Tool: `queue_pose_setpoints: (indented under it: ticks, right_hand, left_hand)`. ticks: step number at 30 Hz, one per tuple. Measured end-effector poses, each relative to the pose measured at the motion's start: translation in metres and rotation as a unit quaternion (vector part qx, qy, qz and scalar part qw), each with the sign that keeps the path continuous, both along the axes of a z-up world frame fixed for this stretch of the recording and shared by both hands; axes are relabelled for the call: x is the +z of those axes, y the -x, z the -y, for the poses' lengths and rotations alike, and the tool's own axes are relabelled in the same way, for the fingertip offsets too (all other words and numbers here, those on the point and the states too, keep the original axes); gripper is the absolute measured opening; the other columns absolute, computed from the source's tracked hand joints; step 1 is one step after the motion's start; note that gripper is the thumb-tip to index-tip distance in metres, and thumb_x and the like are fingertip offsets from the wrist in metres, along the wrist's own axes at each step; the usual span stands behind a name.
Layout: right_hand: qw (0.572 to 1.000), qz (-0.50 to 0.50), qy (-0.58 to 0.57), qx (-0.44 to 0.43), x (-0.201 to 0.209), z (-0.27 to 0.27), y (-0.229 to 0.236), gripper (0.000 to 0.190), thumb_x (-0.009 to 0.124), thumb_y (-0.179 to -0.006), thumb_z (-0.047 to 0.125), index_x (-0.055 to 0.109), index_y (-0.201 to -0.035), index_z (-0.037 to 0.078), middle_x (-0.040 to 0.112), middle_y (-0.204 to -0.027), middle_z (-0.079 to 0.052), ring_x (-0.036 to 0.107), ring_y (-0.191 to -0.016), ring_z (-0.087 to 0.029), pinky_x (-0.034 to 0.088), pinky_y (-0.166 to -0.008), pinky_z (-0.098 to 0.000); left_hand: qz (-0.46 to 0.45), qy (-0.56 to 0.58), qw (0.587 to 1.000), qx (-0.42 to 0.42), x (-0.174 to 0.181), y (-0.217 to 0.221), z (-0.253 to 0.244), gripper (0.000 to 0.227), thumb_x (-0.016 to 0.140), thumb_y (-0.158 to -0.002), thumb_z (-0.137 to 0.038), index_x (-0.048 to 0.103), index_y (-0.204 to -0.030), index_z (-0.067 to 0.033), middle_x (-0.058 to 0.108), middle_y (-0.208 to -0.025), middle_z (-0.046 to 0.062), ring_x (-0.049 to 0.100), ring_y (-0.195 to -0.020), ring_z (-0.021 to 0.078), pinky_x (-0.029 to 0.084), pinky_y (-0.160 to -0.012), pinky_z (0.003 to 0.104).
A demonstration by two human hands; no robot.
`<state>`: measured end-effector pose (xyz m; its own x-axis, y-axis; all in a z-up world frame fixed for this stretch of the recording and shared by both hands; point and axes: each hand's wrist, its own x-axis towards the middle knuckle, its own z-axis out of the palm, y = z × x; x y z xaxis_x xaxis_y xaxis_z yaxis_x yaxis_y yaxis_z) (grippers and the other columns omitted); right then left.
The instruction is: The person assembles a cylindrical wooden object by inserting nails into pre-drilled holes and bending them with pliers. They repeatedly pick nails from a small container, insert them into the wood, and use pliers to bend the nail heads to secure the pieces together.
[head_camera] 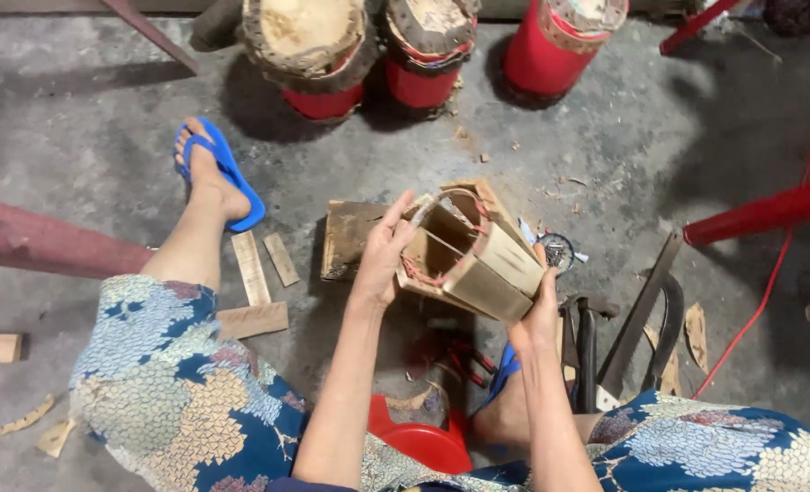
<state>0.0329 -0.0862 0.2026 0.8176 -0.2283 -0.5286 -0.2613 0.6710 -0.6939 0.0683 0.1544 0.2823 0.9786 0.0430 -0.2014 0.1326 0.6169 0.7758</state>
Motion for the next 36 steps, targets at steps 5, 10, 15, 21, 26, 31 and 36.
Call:
queue_pose_setpoints:
  ticks: [5, 10, 15, 21, 26, 31, 36]
  right_hand:
    - [0.998, 0.053, -0.033, 0.029, -0.017, 0.000, -0.002, 0.059, 0.046, -0.102, 0.056, 0.043, -0.157, 0.033, 0.055, -0.152, -0.008, 0.062, -0.127, -0.031, 0.056, -0.101, -0.0506]
    - [0.997, 0.060, -0.031, 0.036, -0.004, 0.002, -0.003, 0.058, 0.046, -0.102, 0.055, 0.045, -0.156, 0.033, 0.056, -0.152, -0.007, 0.061, -0.128, -0.031, 0.055, -0.102, -0.0507]
    - [0.993, 0.032, 0.064, 0.091, 0.006, 0.021, -0.011, 0.061, 0.049, -0.101, 0.054, 0.044, -0.157, 0.031, 0.056, -0.151, -0.008, 0.064, -0.124, -0.029, 0.058, -0.095, -0.0470]
    - [0.972, -0.024, 0.190, 0.136, 0.006, 0.043, -0.035, 0.061, 0.067, -0.093, 0.047, 0.053, -0.150, 0.031, 0.058, -0.147, -0.010, 0.063, -0.123, -0.030, 0.054, -0.097, -0.0477]
    - [0.933, -0.035, 0.296, 0.203, 0.085, 0.007, -0.054, 0.060, 0.070, -0.093, 0.036, 0.054, -0.150, 0.024, 0.052, -0.152, -0.014, 0.044, -0.142, -0.031, 0.034, -0.113, -0.0426]
    - [0.885, -0.015, 0.380, 0.270, 0.083, 0.000, -0.094, 0.060, 0.075, -0.089, 0.029, 0.060, -0.146, 0.018, 0.056, -0.148, -0.017, 0.044, -0.144, -0.030, 0.029, -0.120, -0.0395]
    - [0.771, 0.049, 0.513, 0.375, 0.066, -0.010, -0.138, 0.059, 0.086, -0.079, 0.037, 0.069, -0.134, 0.025, 0.069, -0.132, -0.008, 0.059, -0.130, -0.023, 0.042, -0.110, -0.0360]
  left_hand:
    - [0.037, -0.080, 0.996, -0.011, -0.048, 0.004, -0.011, 0.060, 0.062, -0.097, -0.002, 0.047, -0.155, -0.0077, 0.054, -0.149, 0.013, 0.051, -0.126, 0.0128, 0.044, -0.112, 0.033]
    - [0.055, -0.119, 0.991, -0.021, -0.020, 0.005, -0.017, 0.057, 0.065, -0.095, -0.002, 0.052, -0.151, -0.0075, 0.057, -0.149, 0.014, 0.053, -0.128, 0.0139, 0.043, -0.113, 0.034]
    - [0.008, -0.162, 0.987, 0.012, -0.026, 0.005, -0.005, 0.046, 0.076, -0.089, -0.005, 0.070, -0.135, -0.0085, 0.074, -0.123, 0.011, 0.063, -0.110, 0.0108, 0.053, -0.101, 0.033]
    - [-0.091, -0.255, 0.955, 0.118, -0.120, 0.001, 0.006, 0.031, 0.078, -0.090, -0.016, 0.077, -0.121, -0.0128, 0.076, -0.110, 0.014, 0.072, -0.107, 0.0218, 0.056, -0.096, 0.038]
    - [-0.180, -0.250, 0.941, 0.140, -0.148, 0.016, 0.021, 0.031, 0.078, -0.087, -0.019, 0.079, -0.117, -0.0105, 0.078, -0.105, 0.013, 0.071, -0.101, 0.0223, 0.055, -0.093, 0.041]
    - [-0.348, -0.248, 0.889, 0.165, -0.154, 0.021, 0.049, 0.026, 0.080, -0.077, -0.030, 0.082, -0.101, -0.0216, 0.079, -0.096, 0.003, 0.074, -0.103, 0.0226, 0.056, -0.087, 0.038]
    - [-0.409, -0.162, 0.867, 0.233, -0.209, 0.036, 0.077, 0.019, 0.074, -0.086, -0.029, 0.081, -0.096, -0.0150, 0.079, -0.093, 0.008, 0.075, -0.096, 0.0249, 0.055, -0.085, 0.039]
